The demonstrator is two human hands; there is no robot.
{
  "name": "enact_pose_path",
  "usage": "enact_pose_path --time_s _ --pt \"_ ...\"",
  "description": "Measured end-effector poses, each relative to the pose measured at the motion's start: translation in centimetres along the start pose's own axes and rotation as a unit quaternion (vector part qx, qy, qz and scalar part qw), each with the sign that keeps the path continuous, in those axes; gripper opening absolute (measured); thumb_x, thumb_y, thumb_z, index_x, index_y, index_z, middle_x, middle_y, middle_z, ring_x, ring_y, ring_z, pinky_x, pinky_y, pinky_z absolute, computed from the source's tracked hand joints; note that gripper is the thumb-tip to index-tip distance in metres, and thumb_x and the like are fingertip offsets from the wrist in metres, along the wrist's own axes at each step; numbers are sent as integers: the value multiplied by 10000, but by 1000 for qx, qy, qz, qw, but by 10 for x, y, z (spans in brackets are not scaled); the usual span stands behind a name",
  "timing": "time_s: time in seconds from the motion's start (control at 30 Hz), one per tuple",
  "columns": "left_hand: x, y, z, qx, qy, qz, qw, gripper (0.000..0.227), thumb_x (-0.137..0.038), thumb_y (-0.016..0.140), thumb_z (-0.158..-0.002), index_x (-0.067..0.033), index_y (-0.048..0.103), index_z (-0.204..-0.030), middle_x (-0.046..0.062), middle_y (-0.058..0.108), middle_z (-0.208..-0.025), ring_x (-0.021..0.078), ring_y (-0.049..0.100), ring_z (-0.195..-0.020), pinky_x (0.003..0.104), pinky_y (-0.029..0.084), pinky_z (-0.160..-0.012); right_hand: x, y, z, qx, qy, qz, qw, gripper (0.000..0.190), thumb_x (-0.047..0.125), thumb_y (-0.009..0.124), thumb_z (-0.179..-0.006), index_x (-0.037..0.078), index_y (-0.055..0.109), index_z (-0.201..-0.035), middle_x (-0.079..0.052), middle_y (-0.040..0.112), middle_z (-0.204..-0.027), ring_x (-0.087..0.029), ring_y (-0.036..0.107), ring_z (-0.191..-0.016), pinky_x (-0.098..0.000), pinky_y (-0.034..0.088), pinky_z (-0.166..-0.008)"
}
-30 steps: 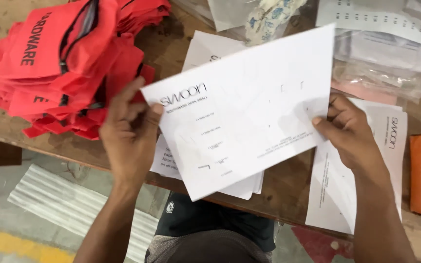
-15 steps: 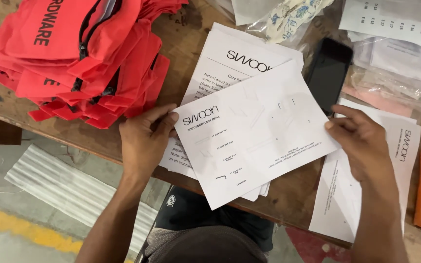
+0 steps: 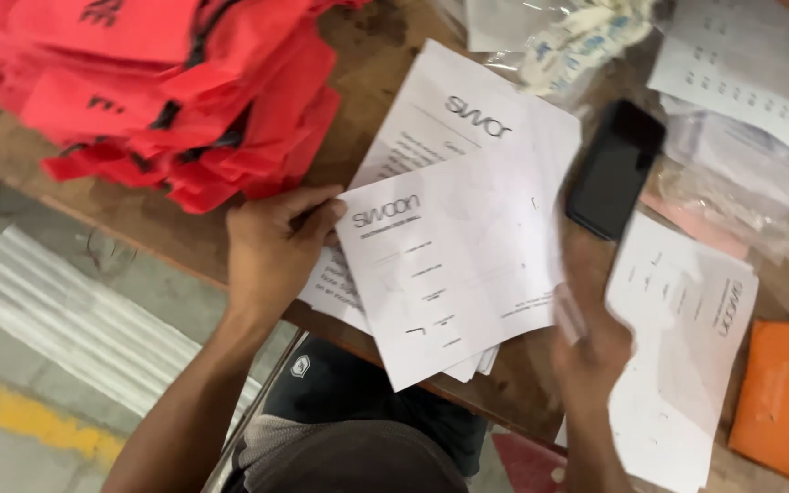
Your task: The person picks up a small white paper, folds it, and places it inside a red zippered bag, repeating this process for several bags.
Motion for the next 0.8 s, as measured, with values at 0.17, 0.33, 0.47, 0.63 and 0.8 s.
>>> enact_pose_path --time_s 0.17,0.33,0.47,0.63,0.8 --pt "9 -3 -1 -7 -12 3 1000 272 -25 737 -907 4 736 -1177 121 798 -858 118 757 -699 252 620 -622 43 77 43 205 -299 325 874 408 -66 610 -878 107 693 -1238 -82 613 -1413 -284 532 -1392 -620 301 -1231" --pt "17 1 -3 16 9 46 999 310 5 724 -907 -3 722 -1217 115 801 -889 101 756 -735 239 646 -648 46 102 56 263 -345 389 813 428 -59 583 -851 131 717 -1211 -31 680 -1344 -204 559 -1353 -712 250 -1199" --pt "17 2 -3 35 15 54 998 322 34 708 -893 -16 727 -1210 99 797 -892 85 769 -764 234 659 -691 47 108 60 270 -346 417 796 446 -62 578 -862 147 700 -1236 -17 675 -1354 -188 545 -1360 -716 235 -1193" --pt "18 4 -3 50 3 27 998 357 68 673 -876 -39 738 -1210 95 795 -861 97 757 -735 247 636 -665 50 118 67 296 -338 424 786 485 -63 573 -863 154 670 -1286 -6 662 -1374 -180 524 -1373 -714 218 -1193" --pt "15 3 -2 49 9 32 998 339 53 685 -880 -35 733 -1205 96 798 -874 108 775 -731 243 644 -681 48 122 70 302 -338 414 789 464 -30 575 -899 185 655 -1302 20 653 -1377 -157 505 -1383 -701 221 -1188"
Point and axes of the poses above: each hand's wrist, its own z-axis away from the middle knuckle, its own y-axis out of the palm, x = y × z, the point moved 8 cm from there along -z, towards the middle knuckle
